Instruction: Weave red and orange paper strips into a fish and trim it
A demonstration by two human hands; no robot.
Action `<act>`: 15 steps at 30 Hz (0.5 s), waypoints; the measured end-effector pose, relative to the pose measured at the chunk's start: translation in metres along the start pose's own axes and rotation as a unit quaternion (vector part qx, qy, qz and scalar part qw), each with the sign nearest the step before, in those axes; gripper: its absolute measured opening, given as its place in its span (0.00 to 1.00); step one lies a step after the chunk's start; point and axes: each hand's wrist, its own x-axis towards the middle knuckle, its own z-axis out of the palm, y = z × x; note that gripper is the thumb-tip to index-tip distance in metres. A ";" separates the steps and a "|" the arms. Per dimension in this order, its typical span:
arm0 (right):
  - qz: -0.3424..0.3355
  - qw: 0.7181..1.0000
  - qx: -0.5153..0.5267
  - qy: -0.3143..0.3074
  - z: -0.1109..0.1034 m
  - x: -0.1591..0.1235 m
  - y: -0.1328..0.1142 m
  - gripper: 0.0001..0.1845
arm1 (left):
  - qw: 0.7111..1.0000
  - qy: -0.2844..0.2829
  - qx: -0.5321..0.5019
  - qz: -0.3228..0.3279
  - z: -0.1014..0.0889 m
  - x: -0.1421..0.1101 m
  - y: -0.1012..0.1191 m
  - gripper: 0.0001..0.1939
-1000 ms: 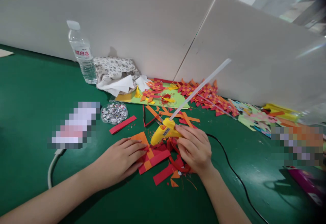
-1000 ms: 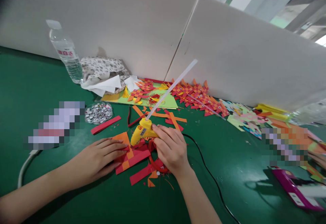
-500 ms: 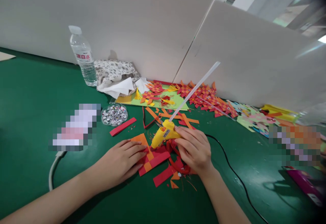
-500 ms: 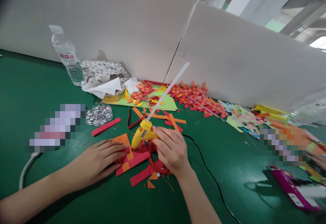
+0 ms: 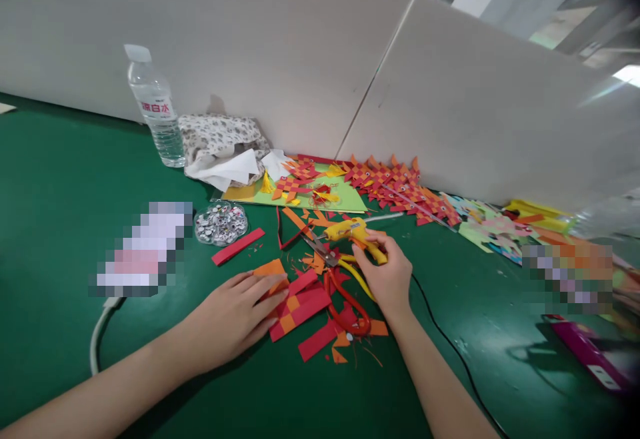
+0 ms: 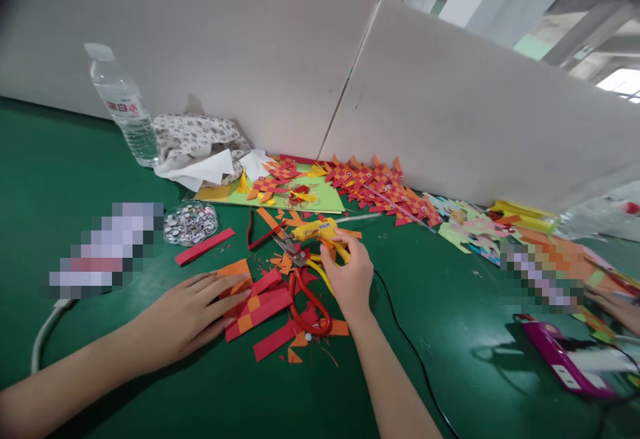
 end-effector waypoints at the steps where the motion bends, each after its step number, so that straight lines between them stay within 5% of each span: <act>1: 0.031 0.999 0.015 -0.005 0.001 0.000 0.002 0.10 | 1.000 -0.001 -0.004 0.001 0.001 0.000 0.000 0.18; 5: 0.078 0.996 0.036 -0.020 0.002 -0.001 0.005 0.11 | 1.000 -0.007 -0.018 0.005 0.001 0.001 -0.001 0.19; 15: 0.043 0.998 -0.015 -0.054 0.003 -0.001 0.004 0.11 | 0.999 -0.051 0.008 -0.007 -0.008 0.010 0.008 0.21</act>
